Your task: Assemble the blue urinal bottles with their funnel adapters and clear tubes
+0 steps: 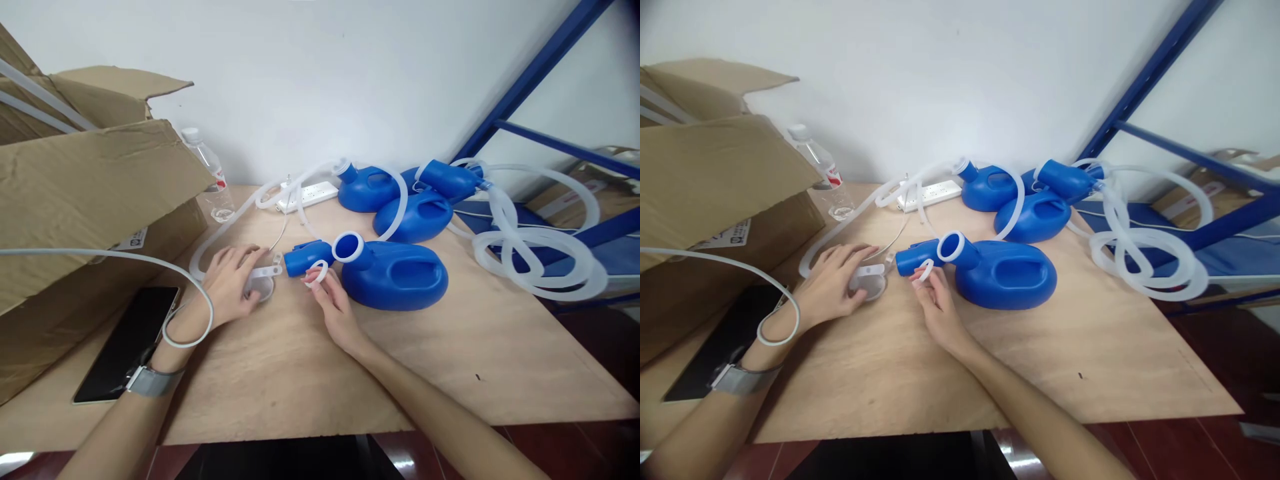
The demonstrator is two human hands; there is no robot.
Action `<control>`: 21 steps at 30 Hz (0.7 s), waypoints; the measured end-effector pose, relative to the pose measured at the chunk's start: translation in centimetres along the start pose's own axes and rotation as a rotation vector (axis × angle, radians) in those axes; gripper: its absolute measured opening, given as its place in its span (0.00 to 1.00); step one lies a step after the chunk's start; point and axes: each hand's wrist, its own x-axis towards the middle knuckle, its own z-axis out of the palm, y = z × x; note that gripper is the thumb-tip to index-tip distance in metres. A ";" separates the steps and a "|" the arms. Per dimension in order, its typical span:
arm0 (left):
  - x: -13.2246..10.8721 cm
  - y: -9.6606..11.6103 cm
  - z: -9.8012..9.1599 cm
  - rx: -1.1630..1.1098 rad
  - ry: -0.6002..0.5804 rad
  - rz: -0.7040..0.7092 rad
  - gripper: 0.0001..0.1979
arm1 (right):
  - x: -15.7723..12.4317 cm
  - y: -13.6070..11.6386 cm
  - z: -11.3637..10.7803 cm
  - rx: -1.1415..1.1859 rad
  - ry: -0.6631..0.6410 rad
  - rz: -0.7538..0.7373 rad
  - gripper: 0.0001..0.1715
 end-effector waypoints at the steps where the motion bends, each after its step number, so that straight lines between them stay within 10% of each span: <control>1: 0.0 0.0 0.0 0.009 -0.017 0.000 0.42 | 0.0 0.0 -0.2 -0.060 0.004 -0.051 0.18; 7: -0.2 1.8 -0.2 -0.223 -0.067 0.194 0.46 | 0.1 -0.3 -0.5 -0.254 -0.151 -0.305 0.14; 16: 0.1 3.8 2.4 -0.380 0.274 0.374 0.34 | 0.4 0.0 -0.4 -0.101 -0.310 -0.391 0.09; 21: 0.1 2.9 1.3 -0.326 0.290 0.262 0.28 | 0.6 -0.1 -0.8 -0.174 -0.017 -0.344 0.08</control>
